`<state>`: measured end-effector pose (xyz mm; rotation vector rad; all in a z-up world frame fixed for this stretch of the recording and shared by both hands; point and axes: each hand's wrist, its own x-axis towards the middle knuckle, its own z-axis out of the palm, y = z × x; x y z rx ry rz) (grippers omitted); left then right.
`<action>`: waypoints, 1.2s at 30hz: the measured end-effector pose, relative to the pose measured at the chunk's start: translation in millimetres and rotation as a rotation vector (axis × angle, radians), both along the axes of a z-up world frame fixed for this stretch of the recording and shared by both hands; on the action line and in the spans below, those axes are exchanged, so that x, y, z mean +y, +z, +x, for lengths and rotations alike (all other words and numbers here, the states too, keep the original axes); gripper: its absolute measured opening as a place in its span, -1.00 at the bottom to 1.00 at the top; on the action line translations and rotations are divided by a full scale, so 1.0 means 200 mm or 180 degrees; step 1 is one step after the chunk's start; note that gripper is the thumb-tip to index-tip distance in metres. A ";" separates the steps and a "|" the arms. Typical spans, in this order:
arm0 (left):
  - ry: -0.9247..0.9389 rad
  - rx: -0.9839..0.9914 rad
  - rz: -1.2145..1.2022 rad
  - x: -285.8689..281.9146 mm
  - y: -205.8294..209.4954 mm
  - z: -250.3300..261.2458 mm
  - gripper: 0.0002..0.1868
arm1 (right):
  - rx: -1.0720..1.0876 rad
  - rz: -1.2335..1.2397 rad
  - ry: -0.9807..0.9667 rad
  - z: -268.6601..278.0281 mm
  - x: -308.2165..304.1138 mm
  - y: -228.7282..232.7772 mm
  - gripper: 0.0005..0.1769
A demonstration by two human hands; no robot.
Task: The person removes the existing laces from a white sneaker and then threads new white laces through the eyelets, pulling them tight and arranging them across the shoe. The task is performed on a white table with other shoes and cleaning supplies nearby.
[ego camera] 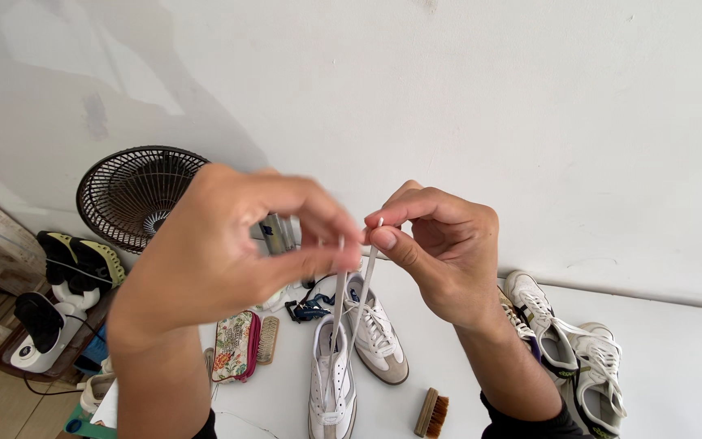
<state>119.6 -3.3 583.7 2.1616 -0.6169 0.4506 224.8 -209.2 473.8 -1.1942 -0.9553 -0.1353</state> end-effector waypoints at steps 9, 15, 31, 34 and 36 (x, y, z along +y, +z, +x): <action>-0.2688 0.0301 -0.2688 0.58 -1.53 -0.31 -0.70 | 0.0154 -0.1033 -0.0967 -0.01 -0.43 -0.69 -0.86; -0.0527 0.4104 -0.1286 0.37 -2.27 -0.53 -0.81 | 0.1432 -0.3077 -0.1012 -0.23 -0.41 -1.89 -0.91; 0.2721 0.2563 -0.0581 -0.18 -2.71 -0.53 -0.53 | -0.1165 -0.3986 -0.1242 -0.59 0.06 -2.57 -0.78; 0.2655 0.2534 -0.0371 -0.17 -2.76 -0.54 -0.60 | -0.1215 -0.4069 -0.1058 -0.59 0.10 -2.57 -0.78; 0.2636 0.2480 -0.0206 -0.18 -2.75 -0.53 -0.62 | -0.0492 -0.3897 -0.0767 -0.58 0.12 -2.54 -0.83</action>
